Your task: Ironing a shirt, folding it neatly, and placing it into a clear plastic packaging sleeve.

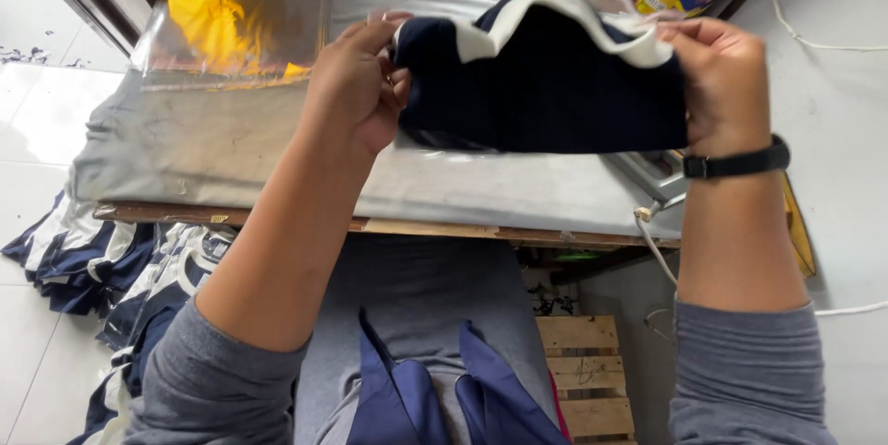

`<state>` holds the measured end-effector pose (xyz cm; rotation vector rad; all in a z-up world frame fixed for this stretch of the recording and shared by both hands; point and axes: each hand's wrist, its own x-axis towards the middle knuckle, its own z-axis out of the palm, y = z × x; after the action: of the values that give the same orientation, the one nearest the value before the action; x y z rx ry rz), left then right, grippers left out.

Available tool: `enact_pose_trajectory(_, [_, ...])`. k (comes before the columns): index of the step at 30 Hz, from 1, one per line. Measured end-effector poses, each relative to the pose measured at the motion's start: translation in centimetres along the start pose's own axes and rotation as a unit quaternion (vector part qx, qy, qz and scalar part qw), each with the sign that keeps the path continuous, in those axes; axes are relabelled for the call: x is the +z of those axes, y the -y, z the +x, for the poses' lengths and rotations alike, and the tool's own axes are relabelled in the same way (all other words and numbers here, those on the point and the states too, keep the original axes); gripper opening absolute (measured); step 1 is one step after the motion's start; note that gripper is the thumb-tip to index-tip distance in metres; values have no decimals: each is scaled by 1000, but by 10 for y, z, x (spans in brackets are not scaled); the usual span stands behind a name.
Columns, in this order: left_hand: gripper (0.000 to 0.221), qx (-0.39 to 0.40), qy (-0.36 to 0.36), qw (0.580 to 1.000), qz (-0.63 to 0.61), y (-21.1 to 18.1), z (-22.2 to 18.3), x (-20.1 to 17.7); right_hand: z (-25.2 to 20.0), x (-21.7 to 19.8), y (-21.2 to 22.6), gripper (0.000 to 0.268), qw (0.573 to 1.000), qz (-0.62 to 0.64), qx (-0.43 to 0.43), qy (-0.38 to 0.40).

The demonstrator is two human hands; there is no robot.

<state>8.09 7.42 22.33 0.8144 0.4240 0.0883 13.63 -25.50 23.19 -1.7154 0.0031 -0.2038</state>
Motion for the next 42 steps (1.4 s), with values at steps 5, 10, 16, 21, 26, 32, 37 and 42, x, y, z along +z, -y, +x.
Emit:
enact_pose_trajectory(5, [13, 62, -36, 986, 148, -5, -1, 19, 19, -5, 14, 36, 973, -202, -108, -24])
enact_pose_trajectory(10, [7, 64, -26, 988, 138, -31, -29, 23, 2, -19, 43, 6, 999, 28, 13, 15])
enact_pose_trajectory(16, [12, 93, -19, 988, 122, -42, -51, 29, 2, -35, 33, 13, 994, -89, -14, 60])
enact_pose_trajectory(21, [27, 96, -33, 991, -91, -26, -20, 16, -23, -7, 40, 16, 998, -60, 10, 22])
enact_pose_trajectory(26, [16, 62, -40, 995, -61, -32, -51, 14, -52, -6, 27, 4, 998, 67, 5, -2])
enact_pose_trajectory(32, [6, 117, 13, 992, -35, -31, -54, 11, -60, -28, 42, 26, 935, -267, -232, 1])
enact_pose_trajectory(37, [10, 91, 23, 995, -28, -36, -73, 14, -60, -25, 39, 18, 970, -185, -160, -12])
enact_pose_trajectory(42, [25, 127, 12, 992, 12, -37, -77, 14, -72, -17, 45, 12, 973, -159, -168, -16])
